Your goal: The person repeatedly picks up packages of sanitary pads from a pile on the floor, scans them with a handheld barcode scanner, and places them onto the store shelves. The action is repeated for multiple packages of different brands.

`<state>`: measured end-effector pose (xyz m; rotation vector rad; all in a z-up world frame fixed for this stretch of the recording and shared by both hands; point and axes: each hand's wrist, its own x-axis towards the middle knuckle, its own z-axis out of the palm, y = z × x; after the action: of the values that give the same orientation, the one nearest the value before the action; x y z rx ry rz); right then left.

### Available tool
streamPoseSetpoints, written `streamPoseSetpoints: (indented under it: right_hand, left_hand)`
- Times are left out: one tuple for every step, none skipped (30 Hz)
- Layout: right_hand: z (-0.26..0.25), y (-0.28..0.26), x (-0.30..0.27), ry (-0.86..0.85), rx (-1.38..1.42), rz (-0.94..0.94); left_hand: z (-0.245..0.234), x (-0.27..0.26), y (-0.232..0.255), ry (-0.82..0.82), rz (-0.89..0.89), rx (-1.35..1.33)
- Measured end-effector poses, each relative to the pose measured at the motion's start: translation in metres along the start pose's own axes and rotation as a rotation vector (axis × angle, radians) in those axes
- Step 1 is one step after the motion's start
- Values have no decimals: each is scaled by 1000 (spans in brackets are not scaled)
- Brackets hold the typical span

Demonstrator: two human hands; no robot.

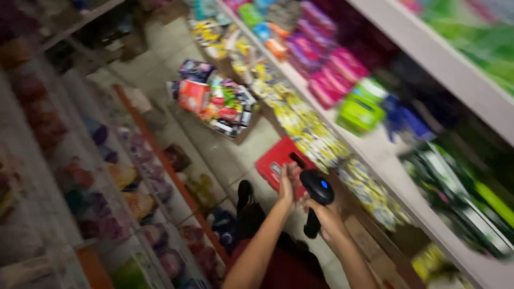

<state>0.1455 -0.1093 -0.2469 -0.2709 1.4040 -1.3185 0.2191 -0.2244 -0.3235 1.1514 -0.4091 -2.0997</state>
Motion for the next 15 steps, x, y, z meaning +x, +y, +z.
streamPoseSetpoints:
  right_hand:
    - [9, 8, 17, -68, 47, 52]
    - [22, 14, 47, -73, -146, -73]
    - [33, 23, 73, -69, -336, -189]
    - [44, 34, 96, -71, -525, -308]
    - [51, 46, 117, -68, -547, -289]
    - [62, 56, 138, -65, -570, -269]
    - [76, 55, 176, -52, -591, -278]
    - [87, 65, 201, 6, -670, -278]
    - [95, 82, 223, 65, -749, -292]
    - [107, 90, 254, 126, -825, -305]
    - [121, 95, 288, 130, -887, -158]
    - [132, 98, 325, 134, -945, -9]
    - [145, 113, 346, 143, -987, 168]
    - [159, 127, 369, 119, -933, 10]
    - [171, 134, 406, 102, -879, -164]
  left_hand:
    - [-19, 12, 5, -63, -31, -89]
    - [-36, 22, 7, -127, -58, -178]
    - [-55, 26, 5, -187, -101, -269]
    - [-70, 37, 11, -96, -38, -201]
    - [-79, 53, 21, -12, 17, -130]
    - [-89, 65, 29, 73, 70, -58]
    - [-104, 85, 38, 144, 139, 86]
    - [-128, 97, 46, 215, 210, 230]
    - [-148, 116, 59, 205, 252, 273]
    - [-167, 137, 73, 197, 295, 316]
    - [-188, 154, 86, 272, 193, 319]
    - [-204, 178, 99, 347, 91, 320]
    - [-223, 193, 110, 379, 100, 356]
    - [-240, 214, 122, 411, 109, 392]
    - [-253, 250, 133, 430, 131, 423]
